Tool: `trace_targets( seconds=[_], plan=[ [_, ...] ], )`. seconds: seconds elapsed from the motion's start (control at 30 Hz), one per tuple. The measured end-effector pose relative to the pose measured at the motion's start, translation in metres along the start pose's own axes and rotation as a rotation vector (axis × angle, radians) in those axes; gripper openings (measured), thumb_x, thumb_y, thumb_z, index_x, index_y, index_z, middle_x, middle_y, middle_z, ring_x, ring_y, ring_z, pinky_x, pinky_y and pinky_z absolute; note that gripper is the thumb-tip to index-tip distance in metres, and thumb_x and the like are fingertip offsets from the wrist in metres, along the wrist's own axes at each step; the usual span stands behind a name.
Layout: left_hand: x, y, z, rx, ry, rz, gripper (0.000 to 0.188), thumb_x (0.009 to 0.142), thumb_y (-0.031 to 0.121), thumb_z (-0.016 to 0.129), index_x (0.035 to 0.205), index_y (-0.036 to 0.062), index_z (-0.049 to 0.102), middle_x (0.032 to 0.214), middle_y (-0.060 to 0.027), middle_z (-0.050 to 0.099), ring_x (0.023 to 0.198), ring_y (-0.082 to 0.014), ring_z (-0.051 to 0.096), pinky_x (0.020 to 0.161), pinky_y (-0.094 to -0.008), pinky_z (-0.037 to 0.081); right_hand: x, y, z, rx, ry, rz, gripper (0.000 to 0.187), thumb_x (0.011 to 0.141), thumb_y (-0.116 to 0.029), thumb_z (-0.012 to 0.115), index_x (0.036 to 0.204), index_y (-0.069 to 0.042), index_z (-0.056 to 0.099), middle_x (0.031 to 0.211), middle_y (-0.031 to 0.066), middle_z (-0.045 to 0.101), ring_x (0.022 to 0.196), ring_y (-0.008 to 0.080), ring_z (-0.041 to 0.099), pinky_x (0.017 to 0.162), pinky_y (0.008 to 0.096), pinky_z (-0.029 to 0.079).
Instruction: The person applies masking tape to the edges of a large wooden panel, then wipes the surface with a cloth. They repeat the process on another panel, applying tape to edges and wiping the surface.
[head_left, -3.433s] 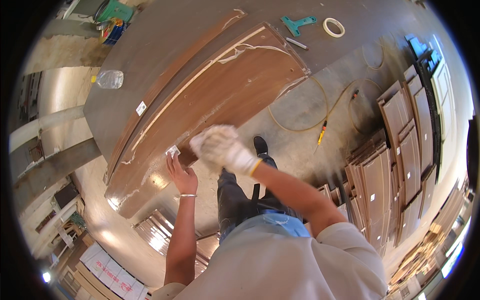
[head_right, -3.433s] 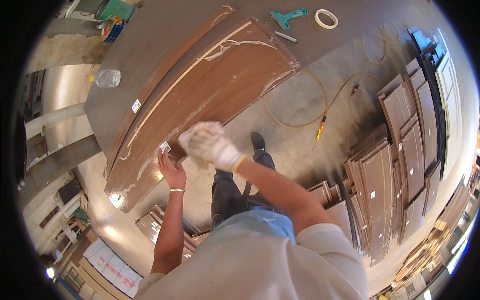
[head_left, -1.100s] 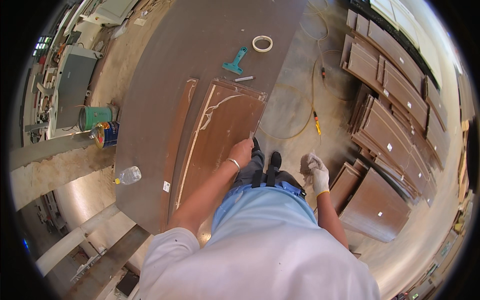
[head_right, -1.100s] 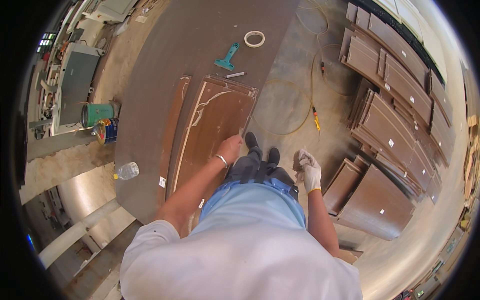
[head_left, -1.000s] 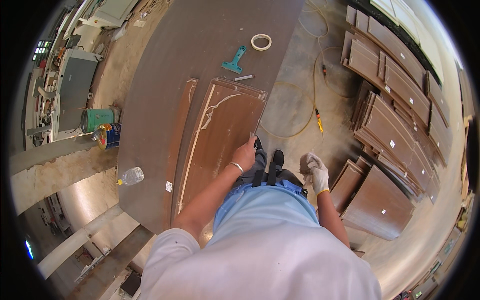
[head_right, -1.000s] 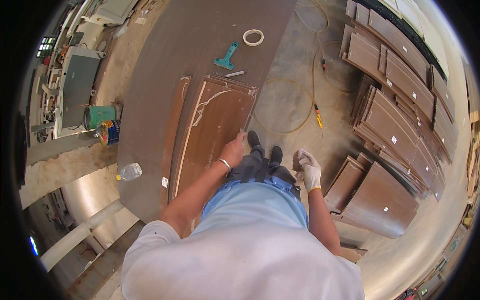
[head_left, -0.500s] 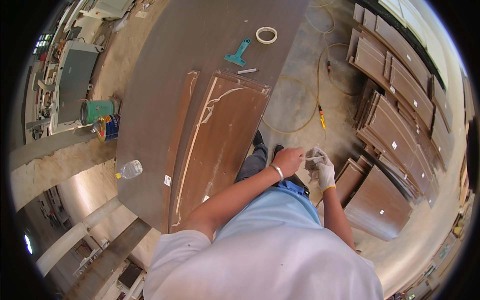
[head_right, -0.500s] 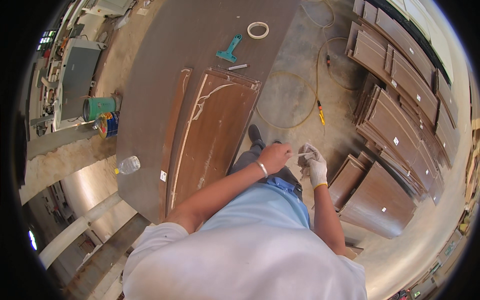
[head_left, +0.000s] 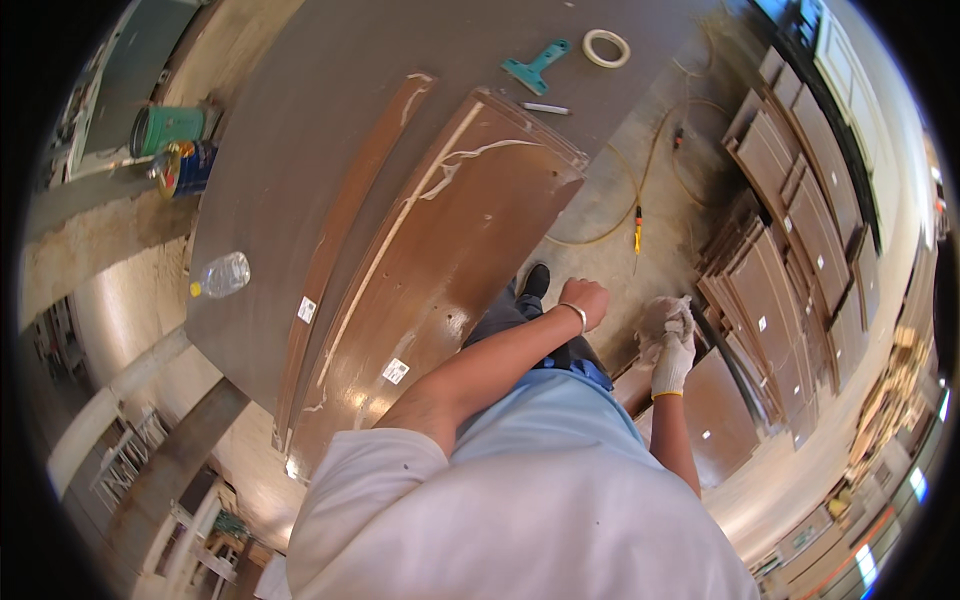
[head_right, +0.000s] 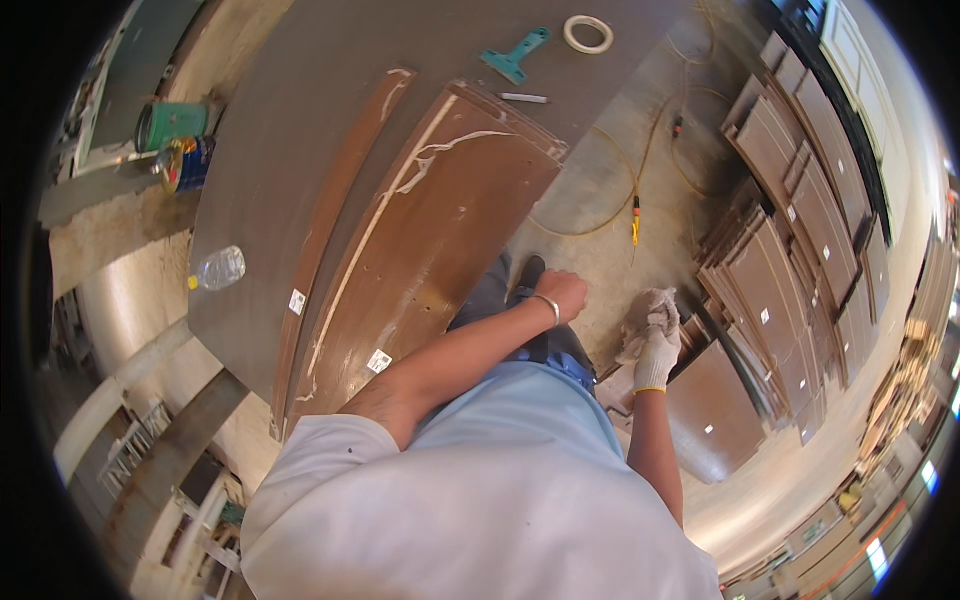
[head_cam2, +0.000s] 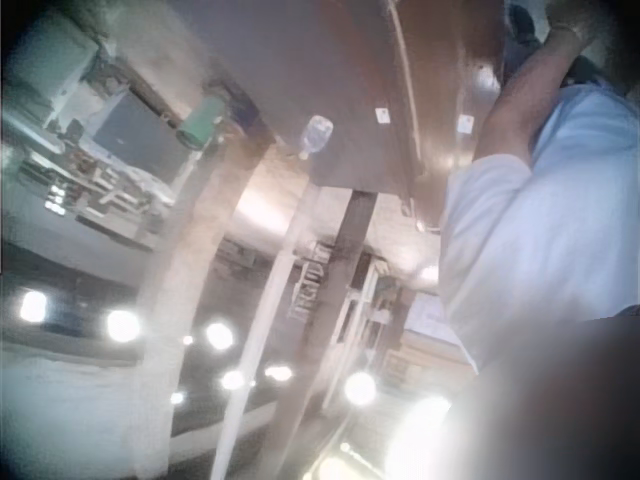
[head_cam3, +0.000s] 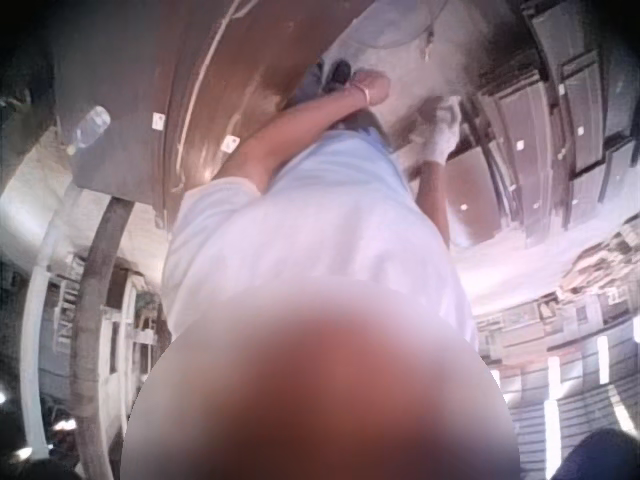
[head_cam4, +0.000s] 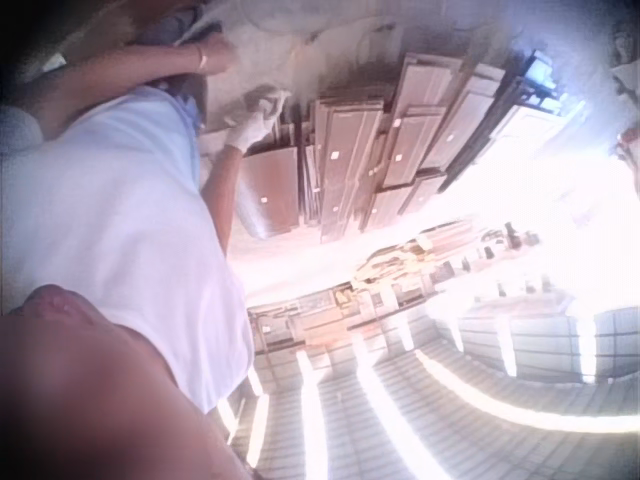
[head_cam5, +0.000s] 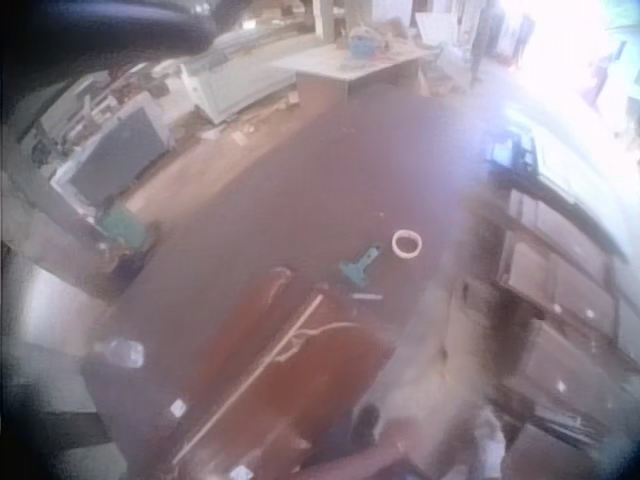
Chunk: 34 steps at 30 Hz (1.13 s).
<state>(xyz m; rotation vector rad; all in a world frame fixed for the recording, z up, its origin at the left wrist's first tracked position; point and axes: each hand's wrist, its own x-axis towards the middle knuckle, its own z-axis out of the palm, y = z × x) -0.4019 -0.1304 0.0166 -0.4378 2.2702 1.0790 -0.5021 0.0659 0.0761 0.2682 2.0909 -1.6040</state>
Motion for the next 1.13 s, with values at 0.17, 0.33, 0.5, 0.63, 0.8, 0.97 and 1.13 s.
trace_targets(
  seconds=[0.17,0.33,0.5,0.63,0.8,0.97,1.13],
  plan=[
    [-0.073,-0.073,0.005,-0.153,0.576,0.014,0.031,0.084,0.008,0.068,0.114,0.0073,0.074,0.106,-0.0116,0.071,0.104,-0.0322,0.067,0.093,-0.0455,0.054,0.012,-0.032,0.097,-0.229,-0.419,-0.098,0.048,0.099,0.005,0.047,0.144,-0.006,0.061,0.095,0.0046,0.072,0.070,0.0130,0.068,0.060,0.0283,0.057],
    [-0.177,-0.099,0.068,-0.189,1.036,-0.353,0.040,0.083,0.008,0.069,0.123,0.0080,0.070,0.124,-0.0088,0.068,0.122,-0.0311,0.061,0.101,-0.0453,0.052,-0.003,0.006,0.213,-0.792,-0.996,-1.064,0.065,0.081,-0.002,0.063,0.146,-0.004,0.060,0.147,0.0221,0.060,0.146,0.0440,0.047,0.124,0.0580,0.033],
    [-0.269,-0.086,0.183,-0.344,1.166,-1.109,0.077,0.084,0.006,0.066,0.158,0.0070,0.047,0.169,-0.0128,0.040,0.158,-0.0321,0.033,0.127,-0.0502,0.032,-0.042,0.053,0.230,-0.851,-1.410,-1.637,0.063,0.084,-0.014,0.064,0.146,-0.005,0.060,0.153,0.0196,0.057,0.150,0.0488,0.038,0.128,0.0646,0.021],
    [-0.314,-0.071,0.267,-0.552,1.092,-1.315,0.090,0.085,0.004,0.062,0.169,0.0055,0.029,0.179,-0.0131,0.020,0.167,-0.0319,0.015,0.134,-0.0515,0.018,-0.034,0.051,0.224,-0.948,-1.401,-1.707,0.065,0.085,-0.011,0.061,0.149,-0.005,0.059,0.158,0.0187,0.053,0.154,0.0482,0.033,0.129,0.0639,0.017],
    [-0.321,-0.088,0.302,-0.395,1.095,-1.295,0.091,0.086,0.008,0.063,0.170,0.0037,0.026,0.180,-0.0118,0.018,0.167,-0.0316,0.014,0.134,-0.0523,0.017,-0.066,0.051,0.223,-1.196,-1.325,-1.711,0.066,0.089,-0.009,0.057,0.155,-0.006,0.054,0.158,0.0177,0.054,0.147,0.0430,0.045,0.123,0.0607,0.035],
    [-0.322,-0.095,0.324,-0.436,1.256,-1.104,0.088,0.090,0.012,0.063,0.171,0.0091,0.028,0.181,-0.0062,0.019,0.167,-0.0269,0.014,0.134,-0.0530,0.015,-0.189,0.070,0.223,-0.773,-1.222,-0.593,0.061,0.094,-0.009,0.058,0.155,-0.004,0.052,0.140,0.0134,0.063,0.111,0.0289,0.066,0.086,0.0418,0.059],
    [-0.371,-0.105,0.364,-0.498,1.333,-0.917,0.085,0.091,0.014,0.065,0.169,0.0105,0.032,0.180,-0.0045,0.022,0.167,-0.0216,0.018,0.135,-0.0547,0.013,-0.288,0.123,0.253,-1.144,-1.206,-1.436,0.045,0.093,-0.023,0.066,0.134,-0.003,0.063,0.109,0.0120,0.069,0.081,0.0294,0.070,0.078,0.0380,0.060]
  ],
)
